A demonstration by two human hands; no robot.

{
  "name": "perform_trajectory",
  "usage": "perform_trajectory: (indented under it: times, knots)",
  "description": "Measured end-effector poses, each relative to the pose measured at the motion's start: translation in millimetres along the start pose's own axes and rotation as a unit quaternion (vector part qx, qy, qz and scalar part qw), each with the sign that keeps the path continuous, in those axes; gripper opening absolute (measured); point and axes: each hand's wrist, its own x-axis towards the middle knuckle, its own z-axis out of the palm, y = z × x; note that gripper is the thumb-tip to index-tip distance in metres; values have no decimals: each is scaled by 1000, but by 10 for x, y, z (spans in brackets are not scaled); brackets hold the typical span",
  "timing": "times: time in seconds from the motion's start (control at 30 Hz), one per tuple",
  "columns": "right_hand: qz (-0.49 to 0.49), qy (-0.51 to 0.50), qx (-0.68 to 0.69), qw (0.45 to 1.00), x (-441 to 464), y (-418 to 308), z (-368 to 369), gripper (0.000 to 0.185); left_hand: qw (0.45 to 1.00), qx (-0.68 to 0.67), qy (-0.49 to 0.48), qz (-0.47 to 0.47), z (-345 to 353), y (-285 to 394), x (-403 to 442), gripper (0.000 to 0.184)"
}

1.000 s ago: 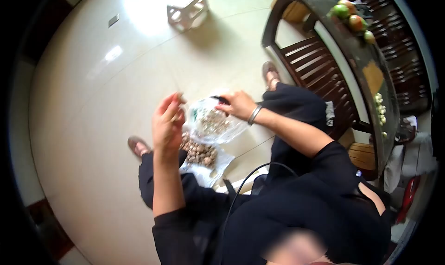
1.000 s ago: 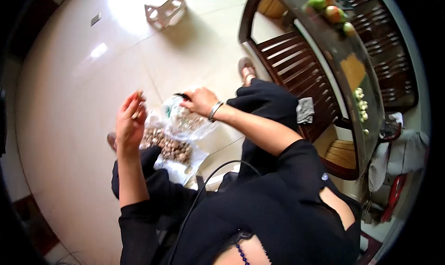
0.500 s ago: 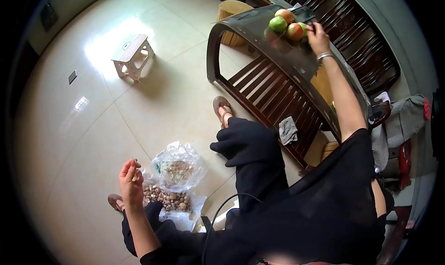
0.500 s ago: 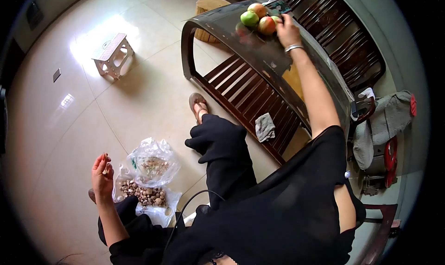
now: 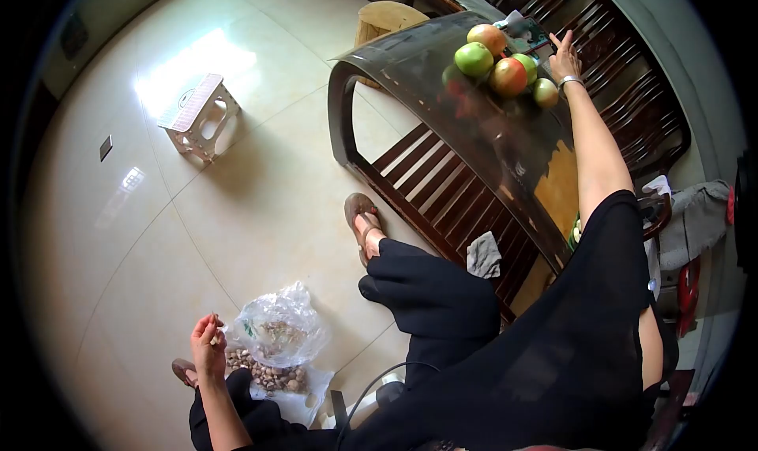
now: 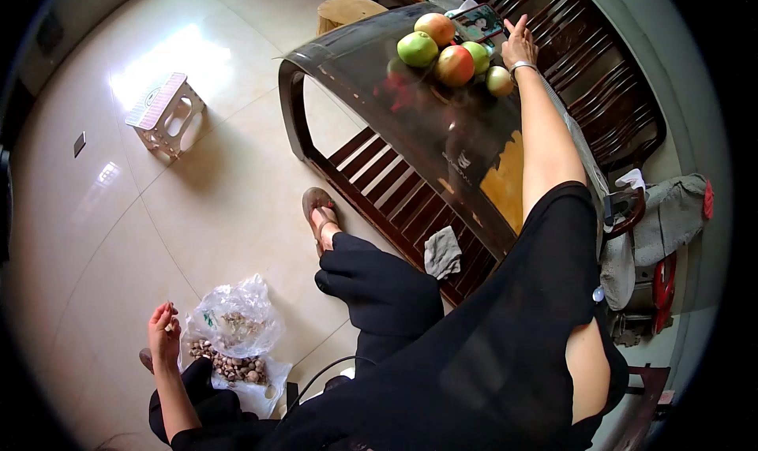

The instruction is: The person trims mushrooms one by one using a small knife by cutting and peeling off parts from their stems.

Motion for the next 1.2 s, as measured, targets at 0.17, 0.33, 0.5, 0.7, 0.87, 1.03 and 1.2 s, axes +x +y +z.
perform_trajectory:
  times: [0.17, 0.33, 0.5, 0.7, 0.87, 1.03, 1.2]
  knots:
    - [7, -1, -15, 1000, 107, 80, 179, 72, 999, 24, 17, -17, 1, -108, 116, 14]
    - [-24, 17, -23, 999, 216, 93, 303, 73, 999, 29, 7, -24, 109, -122, 207, 13]
    - [0, -4, -38, 999, 231, 102, 360, 71, 999, 33, 6, -27, 174, -183, 280, 13]
    - [0, 88, 15, 996, 166, 91, 167, 68, 999, 33, 4, -29, 226, -166, 243, 14]
    - [-153, 222, 267, 925, -368, -626, -682, 42, 999, -27, -13, -24, 216, -126, 139, 16]
    - [-131, -64, 555, 819, -1949, -2016, -1530, 28, 993, -31, -115, -19, 353, -27, -143, 17]
    - [-192, -370, 557, 718, -3473, -3205, -1824, 23, 993, -16, -119, 0, 528, 140, -573, 20]
